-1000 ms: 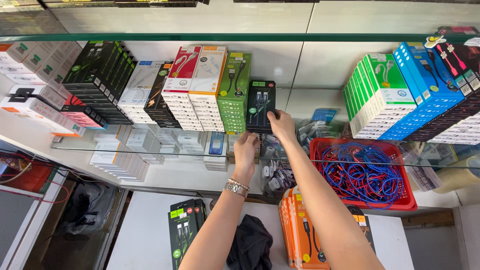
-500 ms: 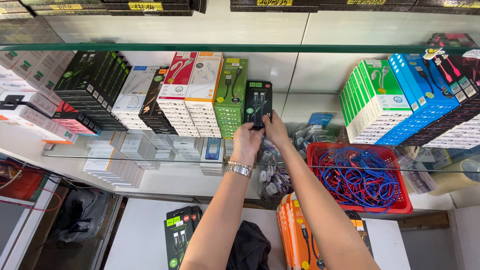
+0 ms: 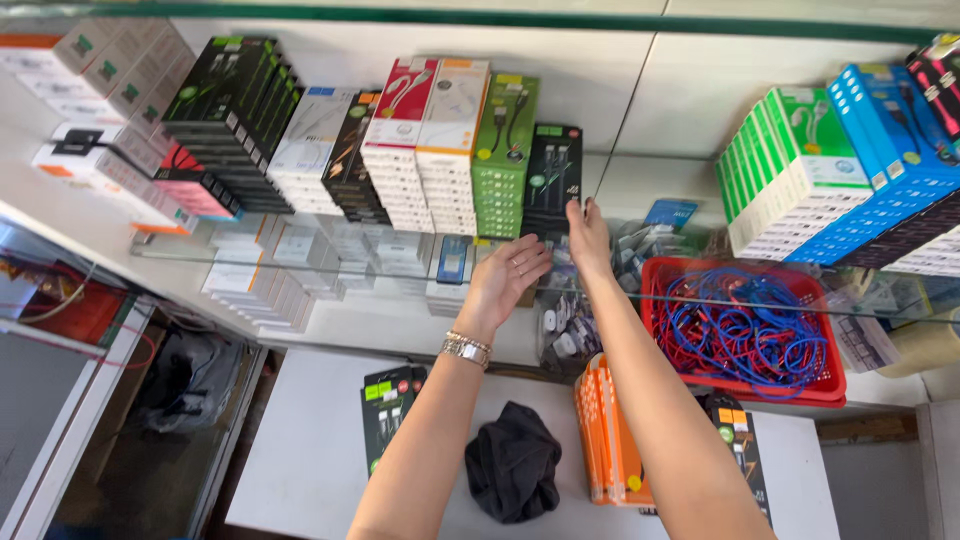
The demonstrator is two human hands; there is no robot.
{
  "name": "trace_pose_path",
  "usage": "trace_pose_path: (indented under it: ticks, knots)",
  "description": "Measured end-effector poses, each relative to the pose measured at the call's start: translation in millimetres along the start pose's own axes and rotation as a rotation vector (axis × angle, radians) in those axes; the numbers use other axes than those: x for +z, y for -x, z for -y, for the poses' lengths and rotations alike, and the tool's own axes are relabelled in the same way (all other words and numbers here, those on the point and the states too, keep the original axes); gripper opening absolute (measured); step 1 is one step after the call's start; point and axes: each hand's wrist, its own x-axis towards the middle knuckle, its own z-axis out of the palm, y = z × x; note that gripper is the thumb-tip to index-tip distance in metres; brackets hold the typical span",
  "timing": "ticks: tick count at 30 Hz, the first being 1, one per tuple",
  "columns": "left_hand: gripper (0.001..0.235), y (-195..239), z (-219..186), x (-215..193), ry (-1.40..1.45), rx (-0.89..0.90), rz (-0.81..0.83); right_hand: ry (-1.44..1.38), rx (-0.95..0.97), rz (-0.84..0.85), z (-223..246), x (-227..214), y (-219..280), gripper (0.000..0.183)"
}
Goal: The person wipes the surfaces of small product boxes with a dark cloth and then places them on a glass shelf. The person handles red, white, green, and black boxes one at a time, wiping each before stacking them on the shelf.
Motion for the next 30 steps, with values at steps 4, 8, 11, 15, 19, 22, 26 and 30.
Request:
trace_pose_path:
  ticks: [4, 8, 11, 15, 19, 22, 26, 30]
  knots:
    - [0.047, 78, -22, -21, -0.327, 0.091, -0.142, -0.29, -0.17, -0.114, 14, 13, 72, 0.058]
    - [0.044, 146, -45, -59, -0.486, 0.216, -0.358, -0.317, -0.048, -0.117, 28, 38, 160, 0.057]
    - [0.045, 182, -50, -92, -0.621, 0.213, -0.605, -0.396, 0.055, -0.023, 26, 60, 212, 0.059]
    - [0.056, 215, -38, -150, -0.93, 0.345, -0.805, -0.29, 0.121, 0.213, 0, 93, 271, 0.062]
    - [0.065, 241, -12, -208, -0.773, 0.057, -0.8, 0.014, 0.435, 0.523, -22, 106, 317, 0.062]
    - [0.059, 256, 6, -236, -0.634, -0.166, -0.748, 0.015, 0.727, 0.637, -27, 110, 340, 0.064]
    - [0.057, 269, 23, -246, -0.61, -0.225, -0.631, -0.125, 0.753, 0.703, -32, 113, 363, 0.057]
    - [0.052, 269, 27, -239, -0.503, -0.215, -0.56, -0.032, 0.686, 0.728, -33, 120, 375, 0.052]
